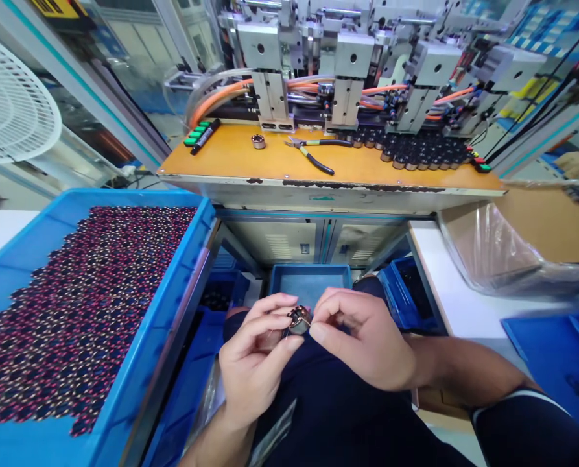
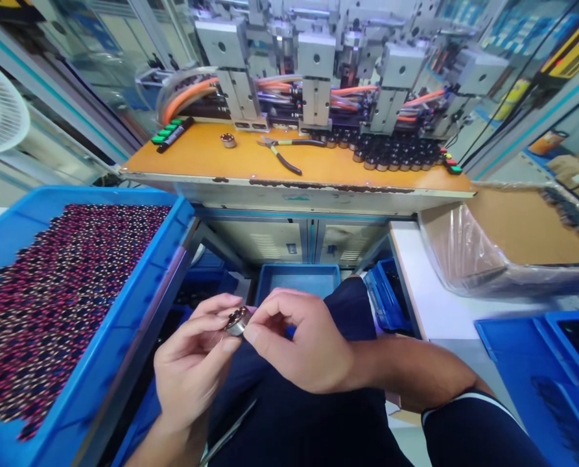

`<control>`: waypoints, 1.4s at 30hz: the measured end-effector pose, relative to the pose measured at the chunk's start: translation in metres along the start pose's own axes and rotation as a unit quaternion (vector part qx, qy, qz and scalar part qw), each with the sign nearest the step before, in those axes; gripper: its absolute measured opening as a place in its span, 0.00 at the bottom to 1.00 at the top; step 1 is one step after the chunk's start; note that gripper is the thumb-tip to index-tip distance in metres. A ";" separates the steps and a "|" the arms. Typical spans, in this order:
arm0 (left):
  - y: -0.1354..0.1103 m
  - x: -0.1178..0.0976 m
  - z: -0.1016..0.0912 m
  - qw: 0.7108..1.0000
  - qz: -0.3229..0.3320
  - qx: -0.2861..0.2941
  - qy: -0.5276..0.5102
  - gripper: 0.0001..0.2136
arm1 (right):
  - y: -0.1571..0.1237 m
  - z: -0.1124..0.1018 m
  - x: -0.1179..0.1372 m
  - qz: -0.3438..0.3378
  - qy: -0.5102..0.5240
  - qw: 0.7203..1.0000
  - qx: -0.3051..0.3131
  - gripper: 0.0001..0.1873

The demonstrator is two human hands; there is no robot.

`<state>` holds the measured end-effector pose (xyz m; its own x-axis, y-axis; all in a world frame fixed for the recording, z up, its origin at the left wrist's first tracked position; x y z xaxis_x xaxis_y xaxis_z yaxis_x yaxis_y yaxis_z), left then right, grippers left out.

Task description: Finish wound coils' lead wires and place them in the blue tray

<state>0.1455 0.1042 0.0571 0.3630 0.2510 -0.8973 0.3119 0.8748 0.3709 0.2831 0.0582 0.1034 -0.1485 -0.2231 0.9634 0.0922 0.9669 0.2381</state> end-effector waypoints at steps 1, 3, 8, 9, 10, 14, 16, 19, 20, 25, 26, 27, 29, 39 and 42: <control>0.000 0.002 0.000 1.000 -0.006 0.002 -0.007 0.14 | 0.000 0.004 -0.008 0.043 0.039 0.998 0.018 0.08; 0.000 0.005 -0.001 0.999 -0.021 0.003 -0.025 0.14 | -0.003 0.011 -0.024 0.129 0.106 0.985 0.046 0.12; 0.002 0.004 -0.001 0.997 -0.025 0.016 -0.065 0.14 | -0.008 0.025 -0.049 0.249 0.220 0.939 0.090 0.19; 0.002 0.004 0.000 0.997 -0.024 0.021 -0.068 0.15 | -0.007 0.029 -0.050 0.244 0.244 0.933 0.105 0.20; 0.003 0.004 0.001 0.997 -0.024 0.026 -0.069 0.15 | -0.007 0.033 -0.049 0.232 0.266 0.928 0.120 0.20; 0.007 0.011 0.004 0.992 -0.035 0.028 -0.115 0.10 | -0.005 0.040 -0.047 0.172 0.304 0.927 0.135 0.19; 0.013 0.022 0.004 0.984 -0.063 0.007 -0.165 0.04 | -0.001 0.031 -0.041 0.109 0.266 0.951 0.109 0.17; 0.015 0.052 -0.005 0.968 -0.152 -0.067 -0.186 0.06 | 0.005 0.004 -0.009 -0.085 0.074 0.993 0.025 0.12; 0.013 0.057 -0.013 0.968 -0.165 -0.098 -0.160 0.07 | 0.003 -0.005 0.004 -0.160 -0.017 0.987 -0.013 0.10; 0.002 0.001 -0.013 0.991 0.023 -0.050 0.120 0.11 | -0.018 -0.007 0.035 -0.387 -0.327 0.855 -0.107 0.07; -0.002 -0.012 -0.004 0.985 0.062 -0.009 0.160 0.15 | -0.021 -0.004 0.036 -0.408 -0.346 0.838 -0.105 0.07; -0.005 -0.022 0.005 0.978 0.088 0.024 0.190 0.19 | -0.024 -0.002 0.035 -0.426 -0.358 0.825 -0.099 0.07; -0.008 -0.034 0.015 0.965 0.111 0.059 0.230 0.22 | -0.030 0.004 0.036 -0.459 -0.369 0.804 -0.082 0.06; 0.007 -0.047 0.027 0.946 0.139 0.101 0.275 0.18 | -0.019 0.001 0.035 -0.345 -0.253 0.903 -0.024 0.11; 0.005 -0.049 0.029 0.939 0.153 0.114 0.285 0.20 | -0.015 0.000 0.038 -0.312 -0.194 0.930 -0.010 0.08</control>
<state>0.1542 0.0842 0.1095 -0.0428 0.7138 -0.6991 0.4723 0.6310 0.6155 0.2762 0.0353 0.1360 -0.5228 -0.6749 0.5208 -0.1125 0.6603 0.7426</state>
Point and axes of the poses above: each hand's wrist, its own y-axis towards the middle knuckle, its own z-axis out of the palm, x = y × z, the point moved 10 cm from there along y, towards the middle knuckle
